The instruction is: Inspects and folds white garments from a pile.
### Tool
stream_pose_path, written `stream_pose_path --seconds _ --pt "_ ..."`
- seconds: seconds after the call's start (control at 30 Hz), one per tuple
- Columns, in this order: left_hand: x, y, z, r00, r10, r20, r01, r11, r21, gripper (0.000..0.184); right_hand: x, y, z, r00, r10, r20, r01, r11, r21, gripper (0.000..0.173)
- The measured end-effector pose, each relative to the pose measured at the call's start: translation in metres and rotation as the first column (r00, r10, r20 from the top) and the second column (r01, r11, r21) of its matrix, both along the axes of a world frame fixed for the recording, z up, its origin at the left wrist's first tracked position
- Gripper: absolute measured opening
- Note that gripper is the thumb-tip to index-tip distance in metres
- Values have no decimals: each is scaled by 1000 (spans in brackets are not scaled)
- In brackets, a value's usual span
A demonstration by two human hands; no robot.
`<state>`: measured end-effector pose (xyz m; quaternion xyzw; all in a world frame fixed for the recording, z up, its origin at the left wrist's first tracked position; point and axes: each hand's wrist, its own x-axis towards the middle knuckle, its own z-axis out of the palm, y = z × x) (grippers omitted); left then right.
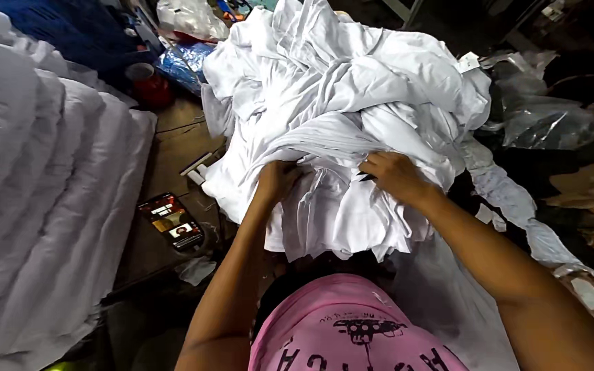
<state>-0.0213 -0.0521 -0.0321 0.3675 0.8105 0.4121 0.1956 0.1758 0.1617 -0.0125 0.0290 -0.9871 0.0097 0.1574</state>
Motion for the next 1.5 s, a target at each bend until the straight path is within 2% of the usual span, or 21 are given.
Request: stream_pose_path --seconds 0.07,0.13,0.23,0.3,0.37,0.47,0.57,0.67,0.8,0.87,1.0,1.1,1.2,1.27,1.3,1.37,1.43,1.5 --pt "26 -18 17 975 95 -203 -92 995 28 22 -3 -10 10 995 -99 25 101 991 -89 20" --pt "53 -16 22 942 134 -308 -102 988 119 24 -7 -23 23 977 -185 107 203 958 -202 23" --pt "69 11 -4 928 79 -363 -21 987 161 29 -10 -39 36 948 -232 217 296 892 -341 40" --pt "67 18 -31 912 83 -402 -8 983 185 18 -10 -52 36 945 -241 222 304 897 -322 37" --pt "70 10 -32 919 116 -377 -25 971 236 15 -10 -59 31 951 -250 182 290 927 -240 32" --pt "82 -7 -26 961 102 -256 -33 965 260 15 -8 -68 22 949 -259 179 286 948 -141 34" --pt "85 -8 -26 973 113 -202 -40 941 335 14 -12 -71 16 960 -239 149 251 965 -69 24" --pt "91 -2 -24 975 107 -193 -20 914 405 14 -15 -69 9 977 -199 72 203 978 -57 18" --pt "98 0 -29 994 64 -89 -18 895 446 14 -23 -65 -1 987 -157 28 159 985 -72 11" --pt "99 -1 -27 995 90 -46 -63 906 418 16 -23 -62 3 986 -158 44 161 983 -84 10" --pt "74 1 -25 984 155 -93 -139 977 164 33 -22 -62 22 972 -206 116 223 962 -159 24" --pt "64 9 -37 976 173 -134 -153 977 149 19 -28 -70 25 963 -216 161 247 947 -207 31" --pt "64 -3 -23 991 124 56 -130 983 128 19 -28 -75 23 970 -185 159 211 962 -170 26" --pt "68 -12 -20 986 120 119 -137 980 144 19 -28 -77 19 977 -172 127 186 977 -102 22" --pt "70 -14 -20 985 146 92 -160 972 174 18 -30 -79 17 979 -171 115 181 980 -79 21" --pt "72 -11 -24 974 216 -69 -196 955 225 18 -34 -81 15 982 -168 84 174 982 -69 17" --pt "67 -3 -32 957 205 -206 -169 969 179 24 -39 -82 12 985 -172 29 174 981 -83 15" --pt "63 5 -41 960 147 -237 -123 986 112 22 -39 -82 12 985 -170 30 173 979 -105 16"
